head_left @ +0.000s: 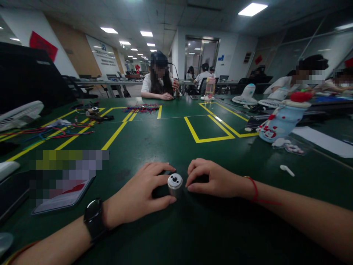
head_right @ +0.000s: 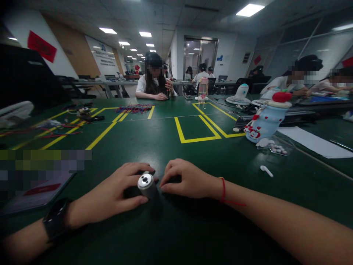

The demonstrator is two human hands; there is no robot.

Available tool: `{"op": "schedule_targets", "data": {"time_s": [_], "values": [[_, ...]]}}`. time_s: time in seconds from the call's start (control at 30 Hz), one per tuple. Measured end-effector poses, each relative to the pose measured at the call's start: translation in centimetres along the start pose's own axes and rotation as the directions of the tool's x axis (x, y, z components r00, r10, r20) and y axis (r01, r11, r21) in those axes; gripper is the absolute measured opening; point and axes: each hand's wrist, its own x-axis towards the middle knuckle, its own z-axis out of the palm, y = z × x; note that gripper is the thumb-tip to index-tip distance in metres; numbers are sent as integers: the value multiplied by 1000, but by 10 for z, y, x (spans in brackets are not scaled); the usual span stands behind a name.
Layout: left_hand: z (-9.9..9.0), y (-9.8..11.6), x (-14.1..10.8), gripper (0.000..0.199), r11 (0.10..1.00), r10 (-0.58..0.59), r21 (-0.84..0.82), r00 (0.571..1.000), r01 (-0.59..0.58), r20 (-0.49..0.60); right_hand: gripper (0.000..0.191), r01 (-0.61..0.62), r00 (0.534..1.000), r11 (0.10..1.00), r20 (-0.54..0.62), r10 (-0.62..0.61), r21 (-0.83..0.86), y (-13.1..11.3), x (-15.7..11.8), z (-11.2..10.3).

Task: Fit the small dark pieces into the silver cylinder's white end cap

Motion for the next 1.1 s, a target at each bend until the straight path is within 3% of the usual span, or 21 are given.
{"op": "schedule_targets", "data": {"time_s": [0.2,0.43,0.53,0.6,0.77,0.83,0.97,1.1], "values": [[0,0,1,27,1000,-1,0,1000,1,-12,9,22,997,996,77,-15,-86,2,-1,-3],[0,2,1,27,1000,3,-5,1000,-3,-25,11,35,997,998,70,-31,-61,2,-3,-4],[-1,2,0,28,1000,4,-18,999,-4,-34,15,-22,1000,998,-6,23,53,5,-3,-6],[-1,2,-1,30,1000,0,-24,999,-1,-35,17,-100,987,988,-117,114,120,10,-2,-8],[-1,1,-2,34,1000,1,-19,1000,-1,-22,18,-312,863,926,-344,370,214,28,3,-14],[-1,1,-2,33,1000,-2,-18,1000,2,-18,19,-337,846,908,-342,409,250,31,4,-15],[0,1,0,33,1000,5,-27,999,-6,-32,19,-316,880,918,-289,378,239,32,4,-14],[1,1,0,34,1000,3,-25,1000,-4,-30,19,-316,883,922,-287,372,225,30,2,-13]]}}
